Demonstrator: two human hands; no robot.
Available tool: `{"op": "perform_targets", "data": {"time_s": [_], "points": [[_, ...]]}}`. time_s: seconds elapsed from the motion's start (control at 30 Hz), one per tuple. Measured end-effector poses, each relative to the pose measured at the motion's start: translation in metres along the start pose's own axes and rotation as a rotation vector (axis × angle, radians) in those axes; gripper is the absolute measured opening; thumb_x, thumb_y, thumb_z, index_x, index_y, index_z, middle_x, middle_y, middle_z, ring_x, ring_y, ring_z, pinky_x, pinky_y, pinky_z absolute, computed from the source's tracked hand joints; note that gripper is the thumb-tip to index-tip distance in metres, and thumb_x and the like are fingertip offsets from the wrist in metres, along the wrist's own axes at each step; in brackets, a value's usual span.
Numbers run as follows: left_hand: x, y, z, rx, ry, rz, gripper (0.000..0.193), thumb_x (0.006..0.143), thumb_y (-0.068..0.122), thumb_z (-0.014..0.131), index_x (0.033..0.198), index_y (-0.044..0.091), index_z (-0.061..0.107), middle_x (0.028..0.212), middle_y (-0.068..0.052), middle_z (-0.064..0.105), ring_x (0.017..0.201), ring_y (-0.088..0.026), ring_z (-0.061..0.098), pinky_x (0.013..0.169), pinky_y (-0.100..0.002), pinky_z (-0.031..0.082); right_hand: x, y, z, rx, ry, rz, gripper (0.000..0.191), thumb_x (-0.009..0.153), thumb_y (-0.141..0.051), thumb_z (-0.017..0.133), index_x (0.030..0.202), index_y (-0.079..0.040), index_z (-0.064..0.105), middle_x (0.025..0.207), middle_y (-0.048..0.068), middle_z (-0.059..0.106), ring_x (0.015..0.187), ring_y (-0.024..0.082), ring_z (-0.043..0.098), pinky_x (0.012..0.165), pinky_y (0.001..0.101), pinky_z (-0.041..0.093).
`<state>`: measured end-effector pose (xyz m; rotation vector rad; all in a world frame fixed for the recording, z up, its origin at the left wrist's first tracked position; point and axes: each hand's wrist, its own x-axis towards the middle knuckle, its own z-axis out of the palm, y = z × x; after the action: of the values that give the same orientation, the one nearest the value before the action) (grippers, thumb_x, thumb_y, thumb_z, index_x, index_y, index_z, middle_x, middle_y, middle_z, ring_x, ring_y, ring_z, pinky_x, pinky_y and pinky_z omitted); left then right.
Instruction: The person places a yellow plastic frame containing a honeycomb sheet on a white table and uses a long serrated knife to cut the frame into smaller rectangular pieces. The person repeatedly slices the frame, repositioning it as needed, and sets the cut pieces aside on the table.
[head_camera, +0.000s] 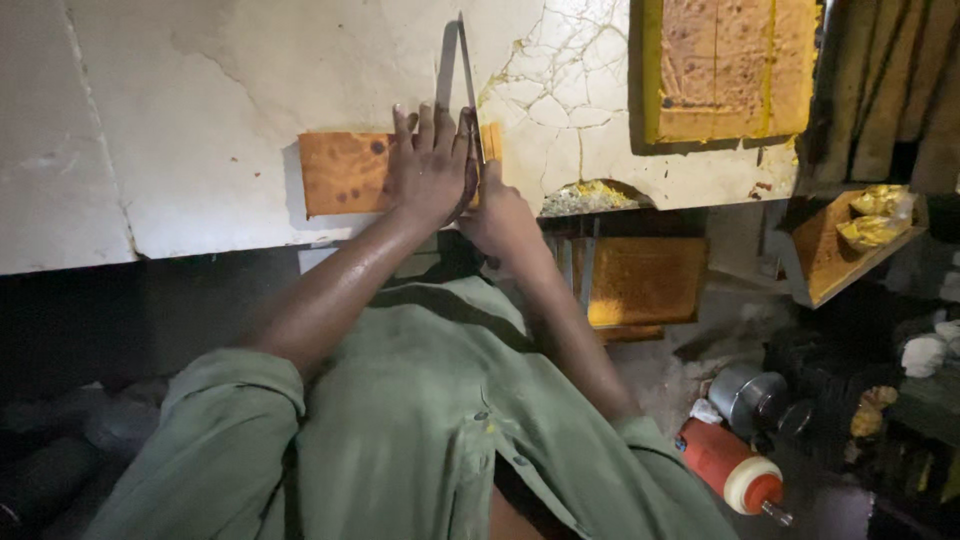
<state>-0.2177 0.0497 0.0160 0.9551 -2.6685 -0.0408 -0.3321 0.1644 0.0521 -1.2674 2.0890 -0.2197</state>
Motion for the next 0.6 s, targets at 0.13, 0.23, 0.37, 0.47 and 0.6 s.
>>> {"op": "perform_targets", "data": {"time_s": [0.13, 0.23, 0.37, 0.47, 0.6], "points": [[-0.002, -0.001, -0.008, -0.099, -0.166, -0.043, 0.069, 0.096, 0.039, 0.057, 0.152, -0.001, 0.049, 0.134, -0.024, 0.056, 0.133, -0.046, 0.045, 0.115, -0.075, 0.016, -0.071, 0.005, -0.005, 0.032, -0.012, -0.127, 0.085, 0.078, -0.021, 0.08, 0.14, 0.007, 0.029, 0.1, 0.036, 0.068, 0.091, 0.053, 0.066, 0.075, 0.0536, 0.054], [0.002, -0.002, -0.011, -0.137, -0.258, -0.053, 0.068, 0.101, 0.04, 0.056, 0.153, -0.002, 0.047, 0.129, -0.023, 0.056, 0.13, -0.045, 0.047, 0.117, -0.074, 0.016, -0.114, 0.045, 0.024, 0.003, -0.162, -0.029, 0.079, 0.089, -0.028, 0.071, 0.148, 0.006, 0.029, 0.1, 0.034, 0.069, 0.087, 0.05, 0.068, 0.073, 0.0539, 0.055], [0.002, -0.005, -0.008, -0.112, -0.255, -0.028, 0.069, 0.102, 0.041, 0.053, 0.153, -0.005, 0.045, 0.134, -0.024, 0.055, 0.133, -0.044, 0.046, 0.121, -0.068, 0.015, -0.065, 0.056, 0.072, -0.132, -0.031, -0.076, 0.093, 0.092, -0.022, 0.071, 0.157, 0.006, 0.01, 0.098, 0.035, 0.068, 0.082, 0.053, 0.067, 0.072, 0.0581, 0.054], [0.0, -0.008, -0.003, -0.091, -0.156, -0.009, 0.07, 0.097, 0.04, 0.052, 0.149, -0.006, 0.044, 0.143, -0.026, 0.052, 0.139, -0.042, 0.042, 0.12, -0.065, 0.014, -0.017, 0.03, 0.046, -0.092, -0.066, 0.039, 0.08, 0.089, -0.016, 0.068, 0.152, 0.003, 0.021, 0.1, 0.033, 0.07, 0.09, 0.051, 0.069, 0.078, 0.0551, 0.055], [-0.004, -0.009, 0.001, -0.013, -0.166, -0.021, 0.074, 0.097, 0.041, 0.053, 0.155, -0.004, 0.042, 0.152, -0.03, 0.047, 0.146, -0.044, 0.035, 0.122, -0.064, 0.012, 0.009, -0.016, 0.003, -0.032, 0.03, -0.03, 0.085, 0.079, -0.017, 0.076, 0.144, 0.008, 0.026, 0.098, 0.036, 0.069, 0.095, 0.053, 0.067, 0.082, 0.0559, 0.055]]}}
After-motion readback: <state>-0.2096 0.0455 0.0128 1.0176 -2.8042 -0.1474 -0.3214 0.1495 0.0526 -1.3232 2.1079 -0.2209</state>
